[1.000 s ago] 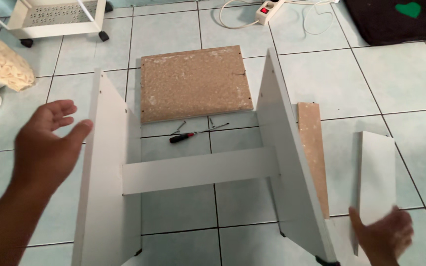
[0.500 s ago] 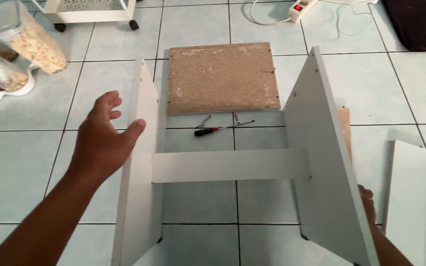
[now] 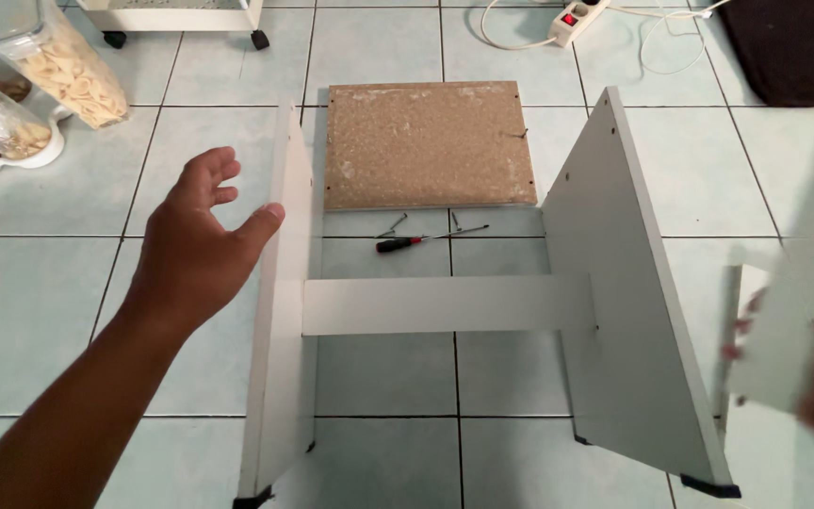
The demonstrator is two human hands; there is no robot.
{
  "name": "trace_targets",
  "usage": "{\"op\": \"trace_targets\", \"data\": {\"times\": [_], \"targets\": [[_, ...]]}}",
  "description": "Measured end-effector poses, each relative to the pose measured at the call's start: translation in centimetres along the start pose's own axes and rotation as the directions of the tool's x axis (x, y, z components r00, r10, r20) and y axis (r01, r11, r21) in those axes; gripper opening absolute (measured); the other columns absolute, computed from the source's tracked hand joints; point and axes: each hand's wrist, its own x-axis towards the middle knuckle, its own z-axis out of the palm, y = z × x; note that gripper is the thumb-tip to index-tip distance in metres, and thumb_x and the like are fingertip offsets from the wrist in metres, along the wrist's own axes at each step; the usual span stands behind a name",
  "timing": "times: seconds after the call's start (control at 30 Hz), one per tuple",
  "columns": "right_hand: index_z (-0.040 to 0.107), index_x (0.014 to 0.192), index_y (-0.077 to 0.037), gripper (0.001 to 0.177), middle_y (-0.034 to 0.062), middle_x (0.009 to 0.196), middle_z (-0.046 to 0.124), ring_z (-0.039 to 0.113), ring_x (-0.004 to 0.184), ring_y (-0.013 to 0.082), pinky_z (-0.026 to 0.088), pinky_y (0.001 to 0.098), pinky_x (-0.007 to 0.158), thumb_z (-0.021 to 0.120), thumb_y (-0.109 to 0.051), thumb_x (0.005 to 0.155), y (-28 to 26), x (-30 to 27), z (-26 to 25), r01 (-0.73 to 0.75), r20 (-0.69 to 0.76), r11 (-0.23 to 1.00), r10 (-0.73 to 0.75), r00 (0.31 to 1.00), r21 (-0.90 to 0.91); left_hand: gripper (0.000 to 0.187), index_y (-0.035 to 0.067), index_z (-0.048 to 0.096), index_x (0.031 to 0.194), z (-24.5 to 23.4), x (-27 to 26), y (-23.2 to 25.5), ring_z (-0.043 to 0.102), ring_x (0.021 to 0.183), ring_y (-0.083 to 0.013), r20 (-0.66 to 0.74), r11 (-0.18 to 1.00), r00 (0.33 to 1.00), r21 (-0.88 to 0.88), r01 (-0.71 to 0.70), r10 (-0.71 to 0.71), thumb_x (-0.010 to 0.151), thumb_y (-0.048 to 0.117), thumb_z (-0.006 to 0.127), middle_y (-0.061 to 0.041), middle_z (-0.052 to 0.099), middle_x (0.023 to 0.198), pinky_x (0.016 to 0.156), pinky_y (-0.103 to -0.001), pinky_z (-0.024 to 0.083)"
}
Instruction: The person assembles a white flat-pack furniture unit on a tiled floor. They use a screwdriver to attach side panels to a base, then insert a horizontal support beam and a back panel.
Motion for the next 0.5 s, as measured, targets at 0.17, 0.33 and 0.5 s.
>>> {"op": "trace_targets", "data": {"times": [0.17, 0.33, 0.5], "targets": [[0.054, 0.133, 0.001, 0.052, 0.0204, 0.106, 0.065, 0.069, 0.089, 0.0339, 0.061, 0.0574, 0.080, 0.046, -0.035, 0.097, -13.3, -3.5, 0.5, 0.044, 0.163, 0.922, -0.115, 0.980, 0.385, 0.065, 0.004, 0.048, 0.145, -0.5, -0.4, 1.6, 0.057, 0.133, -0.0263, -0.017, 0.999, 1.000, -0.034, -0.004, 0.003, 0.089, 0.027, 0.073, -0.014, 0.056, 0.147, 0.100, -0.041, 0.050], [0.056, 0.132, 0.005, 0.062, 0.0230, 0.104, 0.065, 0.068, 0.087, 0.0365, 0.059, 0.0581, 0.079, 0.046, -0.034, 0.085, -22.6, -8.4, 6.4, 0.042, 0.442, 0.848, -0.318, 0.839, 0.529, 0.050, 0.010, 0.060, 0.135, -0.7, -1.0, 3.7, 0.062, 0.126, -0.0241, -0.036, 0.986, 0.997, -0.149, -0.077, 0.073, 0.090, 0.027, 0.070, -0.011, 0.063, 0.141, 0.095, -0.039, 0.055], [0.058, 0.131, 0.009, 0.072, 0.0257, 0.101, 0.065, 0.067, 0.086, 0.0391, 0.058, 0.0587, 0.078, 0.046, -0.033, 0.073, -28.3, -10.2, 12.7, -0.043, 0.586, 0.860, -0.308, 0.750, 0.508, 0.040, 0.014, 0.066, 0.128, -0.7, -1.4, 5.3, 0.071, 0.114, -0.0208, 0.101, 0.952, 0.990, -0.300, -0.065, 0.100, 0.091, 0.030, 0.067, -0.008, 0.069, 0.131, 0.091, -0.036, 0.060]]}}
